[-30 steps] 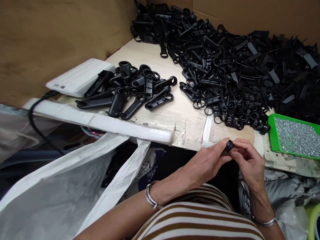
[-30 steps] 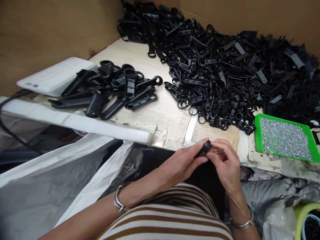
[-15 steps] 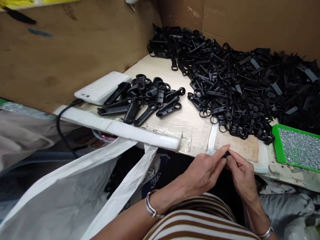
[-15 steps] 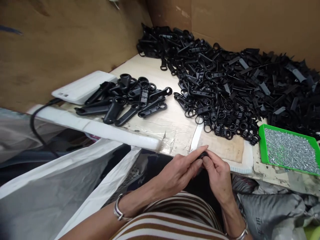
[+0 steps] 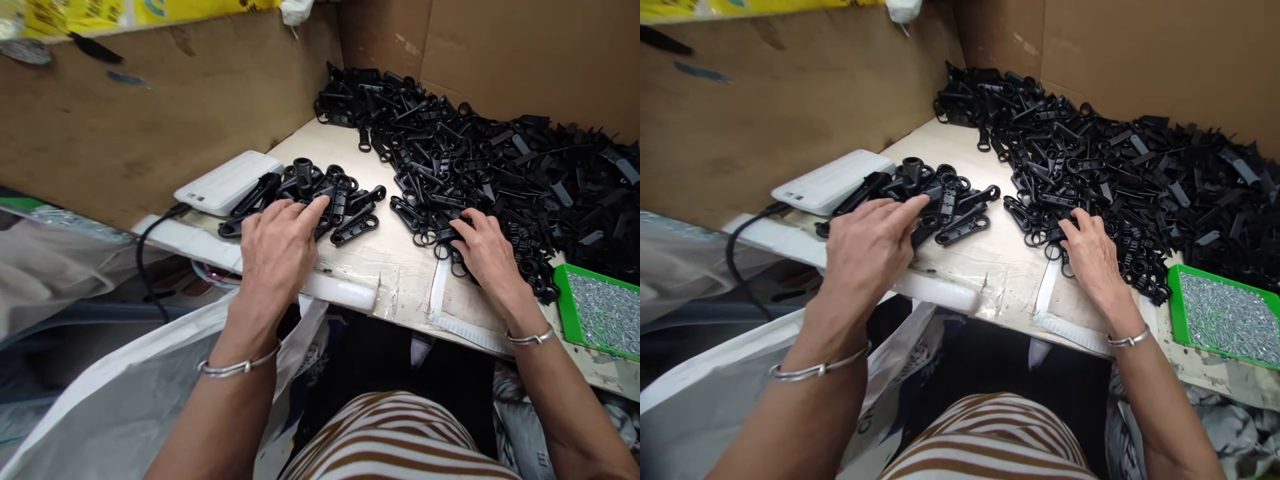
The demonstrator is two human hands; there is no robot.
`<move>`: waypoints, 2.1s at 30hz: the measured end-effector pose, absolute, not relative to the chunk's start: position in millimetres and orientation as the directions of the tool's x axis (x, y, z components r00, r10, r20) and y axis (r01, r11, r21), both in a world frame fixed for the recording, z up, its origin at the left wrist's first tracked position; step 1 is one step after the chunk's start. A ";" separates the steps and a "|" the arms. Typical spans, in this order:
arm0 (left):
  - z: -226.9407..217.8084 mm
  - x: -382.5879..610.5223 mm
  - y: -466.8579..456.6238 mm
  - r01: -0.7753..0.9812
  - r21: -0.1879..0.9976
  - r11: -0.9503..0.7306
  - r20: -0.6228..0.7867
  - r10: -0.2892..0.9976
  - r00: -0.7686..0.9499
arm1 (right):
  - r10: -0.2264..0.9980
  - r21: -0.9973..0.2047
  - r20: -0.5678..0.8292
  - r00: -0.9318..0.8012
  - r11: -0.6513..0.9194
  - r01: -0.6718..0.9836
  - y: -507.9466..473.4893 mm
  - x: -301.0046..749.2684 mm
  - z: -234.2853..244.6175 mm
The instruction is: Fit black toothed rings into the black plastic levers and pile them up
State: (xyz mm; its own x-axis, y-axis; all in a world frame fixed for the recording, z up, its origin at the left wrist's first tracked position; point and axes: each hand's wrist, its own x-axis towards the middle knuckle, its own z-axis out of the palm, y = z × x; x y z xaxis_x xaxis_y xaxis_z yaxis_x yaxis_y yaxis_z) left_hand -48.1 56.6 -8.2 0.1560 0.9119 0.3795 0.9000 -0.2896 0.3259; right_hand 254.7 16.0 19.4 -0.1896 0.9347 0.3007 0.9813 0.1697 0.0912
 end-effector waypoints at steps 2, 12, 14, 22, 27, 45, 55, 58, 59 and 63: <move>-17.1 -53.8 66.2 0.908 0.279 -0.312 0.369 0.908 0.198 | 0.936 0.127 0.288 -0.203 0.173 0.977 23.0 254.1 19.3; 2.9 7.2 13.0 0.494 0.760 -0.422 0.409 0.902 0.142 | 0.884 -0.785 0.367 0.289 0.127 0.607 -37.8 244.4 14.1; 3.2 36.1 -9.8 0.157 0.963 -0.221 0.167 0.940 0.298 | 0.954 -0.957 0.091 0.287 0.003 0.290 -61.2 229.1 7.6; -3.7 95.6 -39.6 -0.333 0.859 0.389 -0.195 0.851 0.488 | 0.926 -0.886 0.040 0.375 -0.141 0.442 -116.8 260.5 -6.6; -4.4 97.6 -43.5 -0.244 0.817 0.522 -0.266 0.717 0.644 | 0.743 -0.363 0.522 0.419 -0.252 0.897 -119.6 327.7 -8.9; -14.1 103.7 -51.3 -0.273 0.726 0.631 -0.311 0.655 0.688 | 0.939 -0.443 0.252 0.235 -0.103 0.890 -131.9 308.8 -17.3; -20.5 101.6 -53.2 -0.322 0.686 0.652 -0.322 0.669 0.669 | 0.997 -0.147 0.080 0.004 0.008 0.989 -120.8 313.1 -3.1; -20.7 101.0 -53.2 -0.338 0.665 0.667 -0.333 0.669 0.664 | 0.996 -0.218 0.086 0.015 0.004 0.976 -123.3 311.5 1.9; -20.7 100.9 -53.3 -0.339 0.663 0.668 -0.336 0.669 0.663 | 0.994 -0.278 0.108 0.022 0.009 0.961 -125.2 309.1 3.6; -20.9 101.0 -54.0 -0.327 0.669 0.667 -0.336 0.664 0.668 | 0.948 -0.602 0.279 0.156 0.047 0.797 -132.9 286.7 7.7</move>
